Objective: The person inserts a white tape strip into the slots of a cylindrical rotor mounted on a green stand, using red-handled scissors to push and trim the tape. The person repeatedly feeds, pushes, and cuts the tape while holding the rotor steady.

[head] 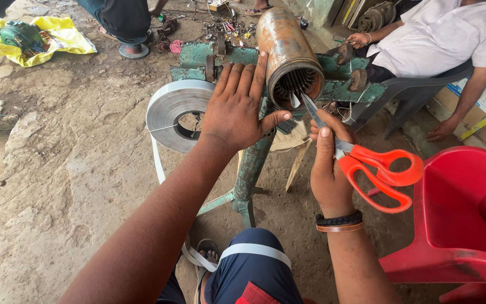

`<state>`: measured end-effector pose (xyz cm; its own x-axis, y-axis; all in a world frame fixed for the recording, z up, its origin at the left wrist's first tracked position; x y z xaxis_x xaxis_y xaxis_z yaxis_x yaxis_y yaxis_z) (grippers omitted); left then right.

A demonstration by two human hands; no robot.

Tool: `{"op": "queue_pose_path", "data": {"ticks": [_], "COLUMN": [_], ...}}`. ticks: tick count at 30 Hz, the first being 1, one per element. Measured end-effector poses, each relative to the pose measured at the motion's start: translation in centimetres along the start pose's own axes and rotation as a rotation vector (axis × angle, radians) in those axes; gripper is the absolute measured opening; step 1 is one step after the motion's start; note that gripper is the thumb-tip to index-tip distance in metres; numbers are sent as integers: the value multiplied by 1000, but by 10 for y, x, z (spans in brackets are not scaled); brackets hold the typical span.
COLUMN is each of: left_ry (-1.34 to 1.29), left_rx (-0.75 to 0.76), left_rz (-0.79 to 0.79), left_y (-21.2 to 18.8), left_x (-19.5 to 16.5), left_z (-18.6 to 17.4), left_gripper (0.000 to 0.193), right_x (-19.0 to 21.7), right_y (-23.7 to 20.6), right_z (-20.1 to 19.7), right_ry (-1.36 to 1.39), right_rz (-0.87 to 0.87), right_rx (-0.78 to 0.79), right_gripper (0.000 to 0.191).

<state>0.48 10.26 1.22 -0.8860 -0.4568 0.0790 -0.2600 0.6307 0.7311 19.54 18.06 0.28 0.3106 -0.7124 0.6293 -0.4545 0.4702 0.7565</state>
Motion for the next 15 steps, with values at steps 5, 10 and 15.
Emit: {"op": "queue_pose_path", "data": {"ticks": [5,10,15], "left_ry": [-13,-5,-12], "left_rx": [22,18,19], "left_rz": [-6,-7,-16], "left_y": [-1,0,-2], "left_x": [-2,-2,-4], "left_z": [0,-2,-2], "left_gripper": [115,114,114], "right_x": [-1,3,12], "right_y": [1,1,-2], "right_z": [1,1,1], "right_ry": [-24,-103,-150], "right_rz": [-8,-1,-84], "right_rx": [13,26,22], "right_gripper": [37,38,36]}}
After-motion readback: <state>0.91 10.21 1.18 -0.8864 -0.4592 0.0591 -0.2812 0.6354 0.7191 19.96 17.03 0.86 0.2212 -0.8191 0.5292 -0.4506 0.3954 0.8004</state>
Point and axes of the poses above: each hand's wrist, its own y-axis towards the middle knuckle, its own z-axis out of the palm, x = y × z, the point moved 4 cm from there along y, towards the middle knuckle, and after that the axes turned 7 degrees about y, right-handed, at the moved point
